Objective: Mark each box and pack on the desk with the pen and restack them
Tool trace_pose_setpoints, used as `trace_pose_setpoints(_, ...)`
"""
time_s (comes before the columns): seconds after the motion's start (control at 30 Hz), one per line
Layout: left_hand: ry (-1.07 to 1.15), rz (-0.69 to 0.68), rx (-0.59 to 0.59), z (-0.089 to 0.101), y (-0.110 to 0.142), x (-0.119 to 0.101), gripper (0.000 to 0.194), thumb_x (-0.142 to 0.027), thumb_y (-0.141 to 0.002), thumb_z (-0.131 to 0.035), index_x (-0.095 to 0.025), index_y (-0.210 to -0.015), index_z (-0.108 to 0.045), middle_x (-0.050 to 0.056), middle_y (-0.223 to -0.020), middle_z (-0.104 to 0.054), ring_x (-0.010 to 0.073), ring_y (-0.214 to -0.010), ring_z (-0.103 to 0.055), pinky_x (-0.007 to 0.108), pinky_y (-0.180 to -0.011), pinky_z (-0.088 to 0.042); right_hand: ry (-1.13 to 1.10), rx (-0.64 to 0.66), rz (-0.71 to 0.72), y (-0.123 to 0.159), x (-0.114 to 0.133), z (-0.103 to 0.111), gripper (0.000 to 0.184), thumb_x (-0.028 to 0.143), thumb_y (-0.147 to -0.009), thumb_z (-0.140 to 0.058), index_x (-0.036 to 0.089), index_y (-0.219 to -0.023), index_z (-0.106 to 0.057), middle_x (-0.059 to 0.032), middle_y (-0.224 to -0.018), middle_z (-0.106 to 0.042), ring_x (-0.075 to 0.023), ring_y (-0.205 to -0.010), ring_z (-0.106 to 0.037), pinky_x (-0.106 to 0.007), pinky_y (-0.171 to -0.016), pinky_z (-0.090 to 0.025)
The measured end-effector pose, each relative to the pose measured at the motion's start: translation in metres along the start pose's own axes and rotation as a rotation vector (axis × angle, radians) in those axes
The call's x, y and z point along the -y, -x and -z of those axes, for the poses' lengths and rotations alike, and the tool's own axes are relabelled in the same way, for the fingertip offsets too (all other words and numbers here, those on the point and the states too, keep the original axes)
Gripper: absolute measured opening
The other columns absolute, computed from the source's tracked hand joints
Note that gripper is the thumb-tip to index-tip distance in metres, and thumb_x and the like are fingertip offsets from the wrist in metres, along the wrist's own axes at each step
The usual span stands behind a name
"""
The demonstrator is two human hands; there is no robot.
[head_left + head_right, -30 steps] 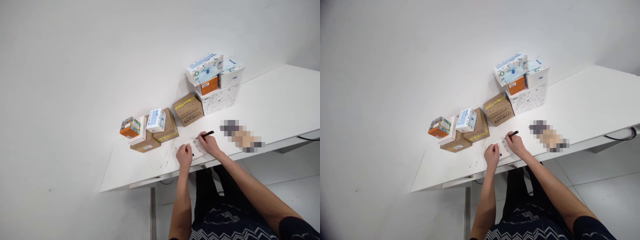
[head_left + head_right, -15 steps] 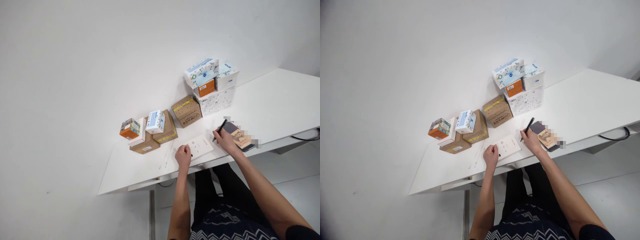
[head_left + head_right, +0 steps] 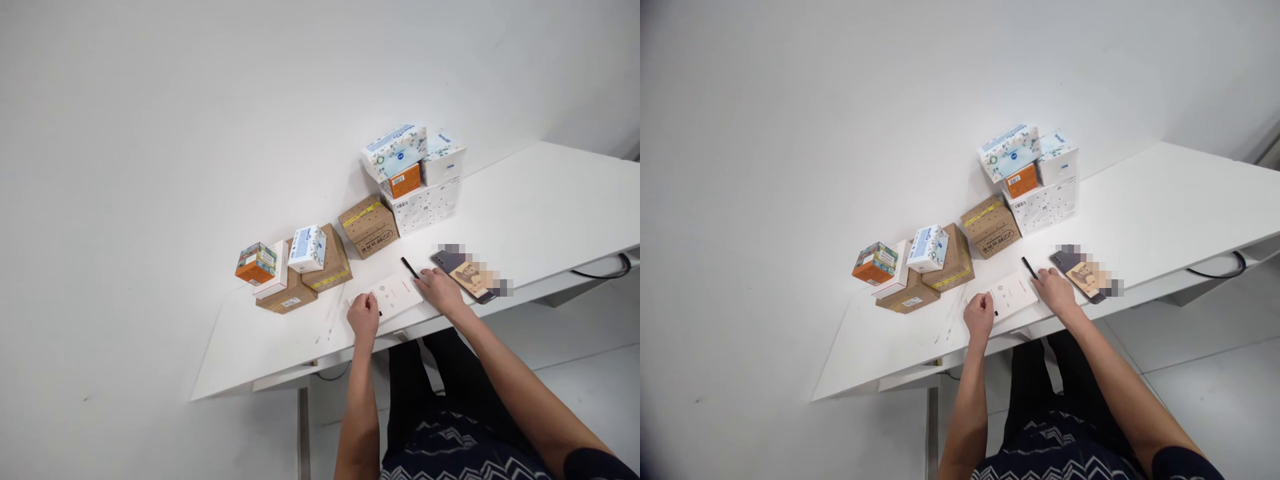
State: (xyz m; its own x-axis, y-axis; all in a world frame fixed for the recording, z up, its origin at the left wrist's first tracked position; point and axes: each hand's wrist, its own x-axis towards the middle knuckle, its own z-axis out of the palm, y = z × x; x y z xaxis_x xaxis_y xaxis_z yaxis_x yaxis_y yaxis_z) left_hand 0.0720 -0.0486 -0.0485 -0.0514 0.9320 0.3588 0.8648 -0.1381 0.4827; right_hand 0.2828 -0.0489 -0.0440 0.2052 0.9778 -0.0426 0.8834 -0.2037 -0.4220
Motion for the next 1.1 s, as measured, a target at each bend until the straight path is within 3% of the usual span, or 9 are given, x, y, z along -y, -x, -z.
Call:
trace_pose_setpoints(0.13, 0.006, 0.003, -0.003, 0.0, 0.0, 0.0, 0.033, -0.029, -0.086, -0.049, -0.019, -0.055, -0.048, -0.002, -0.054, -0.051, 0.0108, -0.053, -0.043, 0.025, -0.056, -0.026, 0.129, -0.244, -0.016, 0.005, -0.021, 0.009, 0.04, 0.042, -0.09, -0.042, 0.015, -0.114, -0.059, -0.0202, -0.114, -0.055, -0.0354, -0.105, -0.05, -0.045, -0.081, -0.04)
trace_pose_setpoints(0.2, 0.011, 0.006, -0.005, 0.0, 0.0, 0.0, 0.033, -0.03, -0.087, -0.048, -0.019, -0.055, -0.049, -0.002, -0.054, -0.052, 0.0109, -0.053, -0.043, 0.025, -0.056, -0.026, 0.171, -0.291, -0.096, 0.004, -0.036, 0.011, 0.047, 0.049, -0.086, -0.047, 0.016, -0.119, -0.056, -0.0238, -0.128, -0.046, -0.041, -0.114, -0.041, -0.051, -0.084, -0.037)
trace_pose_setpoints(0.27, 0.014, 0.01, -0.007, 0.0, 0.0, -0.001, 0.033, -0.03, -0.087, -0.048, -0.02, -0.056, -0.049, -0.002, -0.054, -0.052, 0.0109, -0.053, -0.044, 0.025, -0.057, -0.027, 0.175, -0.262, -0.177, 0.003, -0.049, 0.011, 0.058, 0.057, -0.082, -0.048, 0.017, -0.125, -0.051, -0.0248, -0.134, -0.039, -0.0432, -0.119, -0.036, -0.054, -0.085, -0.035)
trace_pose_setpoints(0.37, 0.017, 0.014, -0.011, 0.0, 0.0, -0.001, 0.032, -0.029, -0.086, -0.048, -0.02, -0.056, -0.049, -0.002, -0.054, -0.053, 0.0111, -0.054, -0.045, 0.024, -0.057, -0.028, 0.167, -0.213, -0.172, 0.002, -0.061, 0.009, 0.059, 0.057, -0.084, -0.043, 0.018, -0.128, -0.048, -0.0227, -0.132, -0.043, -0.0402, -0.117, -0.038, -0.053, -0.087, -0.033)
trace_pose_setpoints(0.57, 0.014, 0.008, -0.008, 0.0, 0.001, 0.0, 0.033, -0.03, -0.087, -0.048, -0.02, -0.055, -0.049, -0.002, -0.055, -0.052, 0.011, -0.054, -0.044, 0.024, -0.057, -0.027, 0.206, -0.192, -0.153, 0.006, -0.056, 0.013, 0.054, 0.049, -0.087, -0.041, 0.015, -0.127, -0.052, -0.0222, -0.127, -0.049, -0.0379, -0.111, -0.043, -0.05, -0.085, -0.036)
trace_pose_setpoints(0.8, 0.019, 0.023, -0.009, 0.001, 0.001, -0.001, 0.032, -0.03, -0.086, -0.049, -0.02, -0.055, -0.049, -0.002, -0.055, -0.052, 0.0114, -0.054, -0.045, 0.024, -0.057, -0.027, 0.105, -0.145, -0.123, 0.021, -0.061, 0.018, 0.054, 0.051, -0.081, -0.046, 0.018, -0.123, -0.055, -0.0198, -0.123, -0.053, -0.0402, -0.108, -0.046, -0.054, -0.082, -0.039)
trace_pose_setpoints(0.9, 0.031, 0.033, -0.003, 0.001, 0.001, -0.001, 0.033, -0.03, -0.086, -0.048, -0.02, -0.055, -0.049, -0.002, -0.054, -0.052, 0.0115, -0.054, -0.045, 0.024, -0.057, -0.027, -0.138, -0.106, -0.142, 0.029, -0.064, 0.027, 0.06, 0.057, -0.077, -0.05, 0.019, -0.124, -0.055, -0.0181, -0.117, -0.059, -0.0403, -0.106, -0.05, -0.054, -0.079, -0.043)
trace_pose_setpoints(1.0, 0.055, 0.041, 0.004, 0.001, 0.001, -0.001, 0.034, -0.031, -0.086, -0.048, -0.02, -0.054, -0.048, -0.002, -0.054, -0.051, 0.0113, -0.053, -0.043, 0.024, -0.056, -0.027, -0.64, -0.029, -0.235, 0.038, -0.058, 0.042, 0.059, 0.059, -0.073, -0.058, 0.024, -0.12, -0.058, -0.0118, -0.103, -0.067, -0.0319, -0.096, -0.06, -0.045, -0.076, -0.05)
trace_pose_setpoints(1.1, 0.099, 0.055, 0.005, 0.002, 0.0, 0.0, 0.034, -0.031, -0.086, -0.048, -0.02, -0.054, -0.046, -0.002, -0.053, -0.049, 0.0111, -0.053, -0.042, 0.024, -0.056, -0.028, -1.186, 0.083, -0.323, 0.046, -0.04, 0.052, 0.05, 0.058, -0.077, -0.055, 0.024, -0.113, -0.06, -0.0099, -0.105, -0.068, -0.0264, -0.089, -0.065, -0.039, -0.073, -0.054)
